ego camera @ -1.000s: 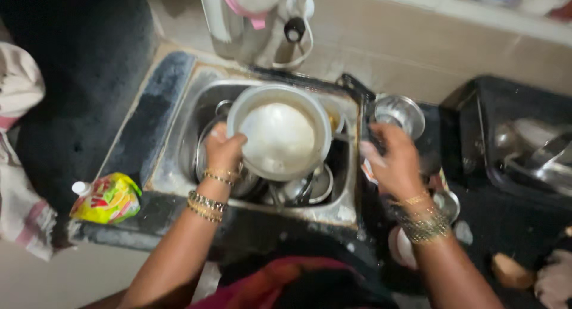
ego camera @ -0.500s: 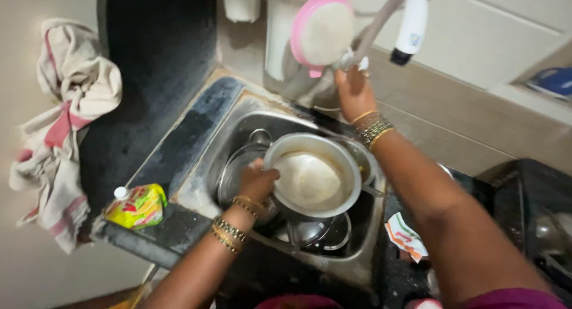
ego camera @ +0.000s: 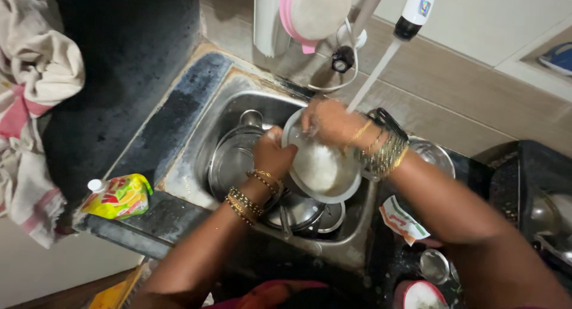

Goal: The person washes dishes by hand in a kitchen sink, using a sponge and dish soap to scrub several pots and bowls before rinsing them under a faucet.

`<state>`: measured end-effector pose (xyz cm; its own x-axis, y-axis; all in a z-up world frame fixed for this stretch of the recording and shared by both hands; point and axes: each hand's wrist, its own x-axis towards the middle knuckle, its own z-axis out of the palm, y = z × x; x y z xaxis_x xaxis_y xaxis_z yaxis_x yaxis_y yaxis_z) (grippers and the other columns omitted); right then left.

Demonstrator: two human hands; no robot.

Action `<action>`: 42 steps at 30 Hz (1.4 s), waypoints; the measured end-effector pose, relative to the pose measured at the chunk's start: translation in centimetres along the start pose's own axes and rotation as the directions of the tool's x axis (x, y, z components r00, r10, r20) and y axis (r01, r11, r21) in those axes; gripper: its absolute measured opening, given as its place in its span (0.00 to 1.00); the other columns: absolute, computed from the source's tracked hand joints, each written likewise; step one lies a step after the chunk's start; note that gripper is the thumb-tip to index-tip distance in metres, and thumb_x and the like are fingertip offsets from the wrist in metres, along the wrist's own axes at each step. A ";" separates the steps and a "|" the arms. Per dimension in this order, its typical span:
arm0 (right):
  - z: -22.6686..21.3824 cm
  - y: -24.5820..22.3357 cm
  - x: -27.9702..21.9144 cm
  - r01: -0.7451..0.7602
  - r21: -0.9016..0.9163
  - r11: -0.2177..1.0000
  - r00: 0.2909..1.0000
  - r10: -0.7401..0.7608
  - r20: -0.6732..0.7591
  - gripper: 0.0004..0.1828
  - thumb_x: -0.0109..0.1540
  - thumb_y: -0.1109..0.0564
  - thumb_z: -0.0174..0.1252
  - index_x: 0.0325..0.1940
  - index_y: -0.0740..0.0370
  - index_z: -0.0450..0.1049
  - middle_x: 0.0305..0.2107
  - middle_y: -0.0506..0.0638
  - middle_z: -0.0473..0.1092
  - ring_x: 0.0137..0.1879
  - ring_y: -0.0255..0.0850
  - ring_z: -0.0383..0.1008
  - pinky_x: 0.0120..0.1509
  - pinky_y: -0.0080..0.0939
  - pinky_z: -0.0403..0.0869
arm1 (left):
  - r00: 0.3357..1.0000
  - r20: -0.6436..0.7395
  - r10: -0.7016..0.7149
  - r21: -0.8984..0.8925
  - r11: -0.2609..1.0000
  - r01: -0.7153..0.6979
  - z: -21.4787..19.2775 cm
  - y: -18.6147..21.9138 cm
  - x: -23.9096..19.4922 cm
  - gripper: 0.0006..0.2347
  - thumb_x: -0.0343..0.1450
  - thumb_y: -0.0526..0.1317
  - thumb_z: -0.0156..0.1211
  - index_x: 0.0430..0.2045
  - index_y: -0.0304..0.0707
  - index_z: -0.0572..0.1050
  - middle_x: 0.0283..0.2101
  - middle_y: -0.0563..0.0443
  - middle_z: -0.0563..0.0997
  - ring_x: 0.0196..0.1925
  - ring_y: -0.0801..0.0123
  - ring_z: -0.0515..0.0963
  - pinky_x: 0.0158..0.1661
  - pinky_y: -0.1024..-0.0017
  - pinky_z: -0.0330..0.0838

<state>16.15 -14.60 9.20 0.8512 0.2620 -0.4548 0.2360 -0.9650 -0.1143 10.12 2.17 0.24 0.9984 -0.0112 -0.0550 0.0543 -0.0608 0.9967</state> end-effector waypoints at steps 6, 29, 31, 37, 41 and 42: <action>5.9 1.8 -1.9 0.317 -0.272 0.909 0.744 -0.416 -0.523 0.21 0.57 0.64 0.58 0.55 0.66 0.72 0.41 0.62 0.74 0.50 0.57 0.76 0.56 0.51 0.75 | 0.857 -0.014 0.515 0.367 0.800 -0.475 0.2 2.5 -0.8 0.08 0.60 0.30 0.58 0.29 0.40 0.77 0.25 0.40 0.79 0.28 0.48 0.79 0.31 0.59 0.73; 21.0 -6.2 -6.6 0.202 0.609 0.767 0.801 0.228 -0.553 0.13 0.62 0.55 0.61 0.50 0.57 0.78 0.47 0.56 0.78 0.57 0.47 0.75 0.61 0.51 0.76 | 0.756 0.167 0.633 0.419 0.648 -0.636 0.8 4.2 -5.5 0.11 0.63 0.34 0.61 0.37 0.33 0.77 0.30 0.34 0.80 0.30 0.42 0.81 0.33 0.55 0.76; 21.8 -7.9 -6.5 0.598 0.305 0.741 0.430 0.024 -0.902 0.26 0.64 0.61 0.52 0.66 0.74 0.63 0.60 0.73 0.65 0.66 0.58 0.66 0.66 0.55 0.71 | 0.758 0.193 0.623 0.453 0.629 -0.632 1.0 4.4 -5.1 0.12 0.62 0.34 0.63 0.39 0.34 0.79 0.30 0.34 0.80 0.29 0.41 0.80 0.31 0.55 0.75; 18.0 -0.3 -9.2 -0.081 -0.209 0.975 0.555 -0.130 -0.821 0.23 0.56 0.58 0.55 0.57 0.55 0.72 0.58 0.58 0.70 0.67 0.49 0.70 0.66 0.63 0.67 | 0.835 0.292 0.467 0.552 0.630 -0.546 -3.3 5.9 -1.9 0.07 0.63 0.32 0.60 0.33 0.36 0.78 0.23 0.39 0.74 0.25 0.49 0.76 0.32 0.58 0.71; 17.6 -1.7 -11.9 0.179 0.043 0.983 0.569 -0.068 -0.820 0.25 0.58 0.65 0.53 0.60 0.60 0.71 0.59 0.58 0.70 0.67 0.51 0.70 0.72 0.57 0.68 | 0.801 0.220 0.557 0.474 0.657 -0.587 -3.4 4.4 -1.2 0.03 0.62 0.27 0.53 0.26 0.30 0.69 0.24 0.43 0.72 0.26 0.58 0.73 0.34 0.64 0.70; 17.8 -2.5 -13.0 0.351 0.145 0.925 0.620 -0.113 -0.777 0.29 0.54 0.67 0.52 0.61 0.61 0.71 0.58 0.60 0.70 0.66 0.54 0.69 0.70 0.54 0.69 | 0.784 0.213 0.584 0.469 0.643 -0.606 -3.3 4.0 -1.0 0.03 0.61 0.26 0.51 0.25 0.29 0.68 0.24 0.44 0.72 0.27 0.60 0.73 0.35 0.65 0.70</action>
<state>-3.88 -15.81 -0.29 0.8649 0.2792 0.4170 0.4487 -0.8025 -0.3933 9.41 5.21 4.42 0.8109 -0.2565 0.5259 -0.5770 -0.5000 0.6458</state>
